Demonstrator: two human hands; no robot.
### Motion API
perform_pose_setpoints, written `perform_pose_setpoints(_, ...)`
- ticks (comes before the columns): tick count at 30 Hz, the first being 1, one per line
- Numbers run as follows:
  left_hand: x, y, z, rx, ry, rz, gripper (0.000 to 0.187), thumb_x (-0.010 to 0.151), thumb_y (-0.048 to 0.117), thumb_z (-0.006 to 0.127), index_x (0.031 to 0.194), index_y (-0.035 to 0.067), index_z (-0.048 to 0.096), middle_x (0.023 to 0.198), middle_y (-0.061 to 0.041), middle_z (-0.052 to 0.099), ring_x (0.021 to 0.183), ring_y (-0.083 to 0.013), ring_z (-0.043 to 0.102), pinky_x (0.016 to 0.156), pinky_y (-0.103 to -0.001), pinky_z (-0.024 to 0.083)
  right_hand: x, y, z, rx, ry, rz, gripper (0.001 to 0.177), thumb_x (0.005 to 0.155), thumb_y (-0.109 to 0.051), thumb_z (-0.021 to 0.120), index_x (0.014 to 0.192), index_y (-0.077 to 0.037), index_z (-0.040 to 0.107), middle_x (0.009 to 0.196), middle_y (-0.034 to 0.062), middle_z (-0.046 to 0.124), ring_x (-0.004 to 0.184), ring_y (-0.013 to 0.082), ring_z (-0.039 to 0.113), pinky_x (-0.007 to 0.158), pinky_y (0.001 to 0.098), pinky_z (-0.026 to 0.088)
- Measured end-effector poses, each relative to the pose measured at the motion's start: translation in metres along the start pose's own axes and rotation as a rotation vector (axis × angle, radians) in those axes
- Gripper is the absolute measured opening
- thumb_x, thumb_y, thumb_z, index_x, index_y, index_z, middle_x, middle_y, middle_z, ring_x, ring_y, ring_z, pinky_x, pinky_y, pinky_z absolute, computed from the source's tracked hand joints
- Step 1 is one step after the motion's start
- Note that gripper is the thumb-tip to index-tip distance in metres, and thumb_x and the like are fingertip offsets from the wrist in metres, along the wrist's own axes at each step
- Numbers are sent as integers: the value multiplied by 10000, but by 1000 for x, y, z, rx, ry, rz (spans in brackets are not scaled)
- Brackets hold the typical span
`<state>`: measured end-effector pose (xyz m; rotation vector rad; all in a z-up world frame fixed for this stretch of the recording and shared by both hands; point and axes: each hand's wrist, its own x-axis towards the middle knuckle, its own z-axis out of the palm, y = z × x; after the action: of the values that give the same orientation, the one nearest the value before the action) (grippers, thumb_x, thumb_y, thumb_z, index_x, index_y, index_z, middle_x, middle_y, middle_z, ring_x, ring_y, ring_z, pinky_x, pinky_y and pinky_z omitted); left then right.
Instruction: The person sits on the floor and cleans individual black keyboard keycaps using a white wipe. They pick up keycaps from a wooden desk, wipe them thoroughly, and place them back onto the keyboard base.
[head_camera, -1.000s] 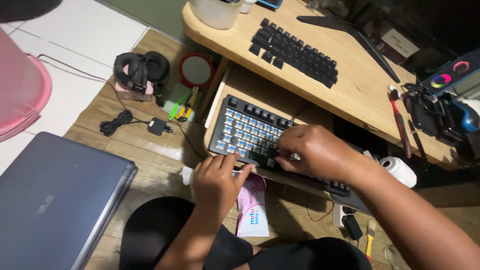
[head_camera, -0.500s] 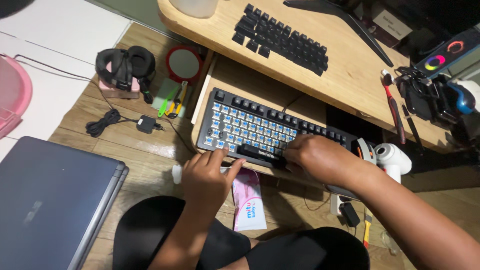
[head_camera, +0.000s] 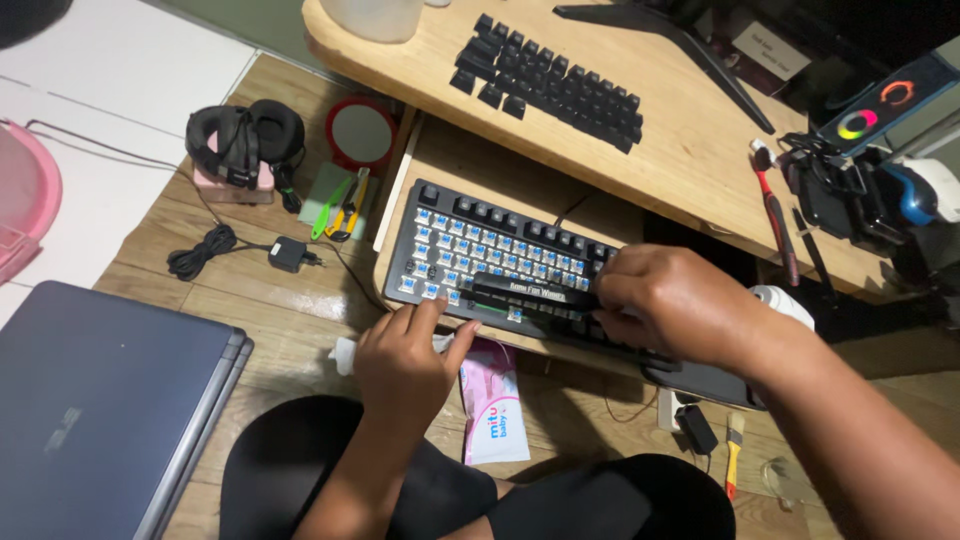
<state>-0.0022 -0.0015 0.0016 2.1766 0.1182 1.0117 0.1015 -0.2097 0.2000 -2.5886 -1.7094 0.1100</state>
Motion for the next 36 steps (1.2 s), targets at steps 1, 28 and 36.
perform_pose_setpoints(1,-1,1,-2,-2,14,16,399,751,344,858,1011,74,722,872,-81,711,795,-289,689,690,-410,525,-1,-3,1,13,27,-10,201,697,-119,828,829,-9,723,829,153,715,753,338,691,686,427,572)
perform_pose_setpoints(28,8,91,-18,-2227,-361,-1181,448,1040,511,363,818,130,445,702,-20,432,552,-162,371,531,-264,325,-57,102,22,-410,706,690,207,993,-247,792,927,-51,772,929,164,723,902,368,677,822,452,536)
perform_pose_setpoints(36,14,102,-26,-2171,-401,-836,369,1074,427,440,891,105,445,721,-56,417,599,-156,366,571,-261,330,-52,115,38,-289,717,740,223,947,-256,771,952,-32,770,972,194,724,909,391,674,837,476,538)
